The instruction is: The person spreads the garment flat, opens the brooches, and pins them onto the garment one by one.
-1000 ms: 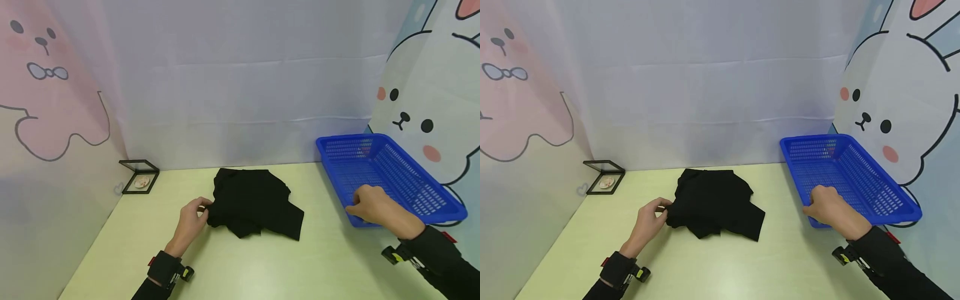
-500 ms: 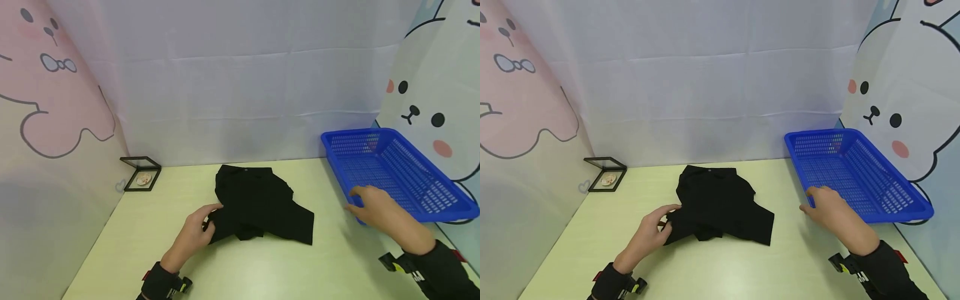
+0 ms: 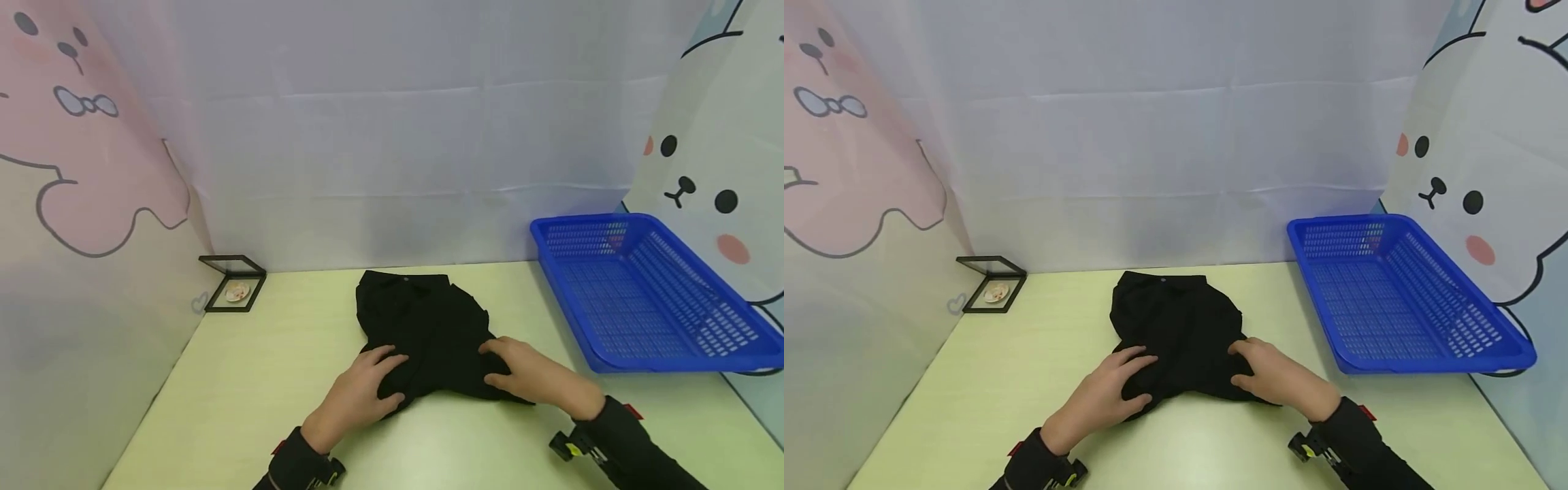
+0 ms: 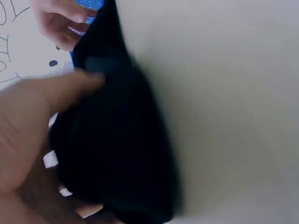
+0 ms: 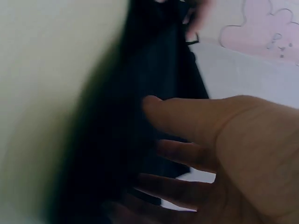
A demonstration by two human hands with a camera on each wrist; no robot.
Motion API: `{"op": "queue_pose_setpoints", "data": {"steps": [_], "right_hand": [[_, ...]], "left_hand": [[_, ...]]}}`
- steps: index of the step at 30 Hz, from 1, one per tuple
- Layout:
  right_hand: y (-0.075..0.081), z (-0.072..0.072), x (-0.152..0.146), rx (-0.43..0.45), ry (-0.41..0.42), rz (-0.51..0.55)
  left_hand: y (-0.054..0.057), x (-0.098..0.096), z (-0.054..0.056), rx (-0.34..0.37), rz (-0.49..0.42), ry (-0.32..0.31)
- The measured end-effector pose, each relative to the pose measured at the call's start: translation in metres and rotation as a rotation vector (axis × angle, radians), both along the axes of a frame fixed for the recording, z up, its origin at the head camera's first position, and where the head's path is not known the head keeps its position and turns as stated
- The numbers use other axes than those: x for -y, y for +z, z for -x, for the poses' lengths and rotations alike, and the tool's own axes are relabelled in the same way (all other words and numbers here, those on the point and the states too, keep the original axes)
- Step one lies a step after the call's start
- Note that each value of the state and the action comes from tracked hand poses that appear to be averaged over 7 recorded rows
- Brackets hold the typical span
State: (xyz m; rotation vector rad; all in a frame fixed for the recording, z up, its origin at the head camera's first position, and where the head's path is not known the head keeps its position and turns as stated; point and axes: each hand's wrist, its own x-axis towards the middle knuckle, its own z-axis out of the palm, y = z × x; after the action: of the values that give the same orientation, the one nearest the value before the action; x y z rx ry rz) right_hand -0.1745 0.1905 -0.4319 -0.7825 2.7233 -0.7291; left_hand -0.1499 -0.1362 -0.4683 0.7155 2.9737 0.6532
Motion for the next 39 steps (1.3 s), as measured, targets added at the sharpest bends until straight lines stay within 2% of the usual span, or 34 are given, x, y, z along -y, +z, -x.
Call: {"op": "queue_pose_setpoints", "data": {"steps": [3, 6, 10, 15, 18, 22, 26, 30, 33, 35, 39], "right_hand": [[-0.016, 0.002, 0.012, -0.018, -0.021, -0.054], [-0.025, 0.004, 0.019, -0.036, -0.03, -0.081], [-0.029, 0.007, 0.017, 0.033, -0.021, -0.014], [-0.032, 0.005, 0.001, 0.107, -0.044, 0.059], [-0.033, 0.001, -0.009, 0.106, -0.066, 0.068], [-0.035, -0.007, -0.022, 0.083, -0.091, 0.074], [-0.036, -0.018, -0.041, 0.068, -0.124, 0.059], [-0.035, -0.029, -0.062, 0.11, -0.141, 0.039], [-0.033, -0.036, -0.074, 0.175, -0.163, 0.003], [-0.032, -0.039, -0.08, 0.23, -0.191, -0.038], [-0.029, -0.042, -0.085, 0.298, -0.252, -0.109]], "left_hand": [[-0.004, -0.001, 0.001, -0.062, -0.041, 0.048], [-0.005, 0.001, 0.004, -0.074, -0.086, 0.076], [-0.003, 0.009, 0.006, -0.061, -0.134, 0.103], [0.004, 0.026, 0.008, -0.084, -0.206, 0.193], [0.007, 0.035, 0.009, -0.091, -0.216, 0.225], [0.007, 0.042, 0.01, -0.096, -0.197, 0.239], [0.009, 0.046, 0.008, -0.15, -0.186, 0.255], [0.015, 0.052, 0.005, -0.236, -0.19, 0.291], [0.021, 0.056, 0.004, -0.266, -0.188, 0.308], [0.024, 0.058, 0.004, -0.258, -0.182, 0.311], [0.029, 0.058, 0.003, -0.159, -0.176, 0.289]]}}
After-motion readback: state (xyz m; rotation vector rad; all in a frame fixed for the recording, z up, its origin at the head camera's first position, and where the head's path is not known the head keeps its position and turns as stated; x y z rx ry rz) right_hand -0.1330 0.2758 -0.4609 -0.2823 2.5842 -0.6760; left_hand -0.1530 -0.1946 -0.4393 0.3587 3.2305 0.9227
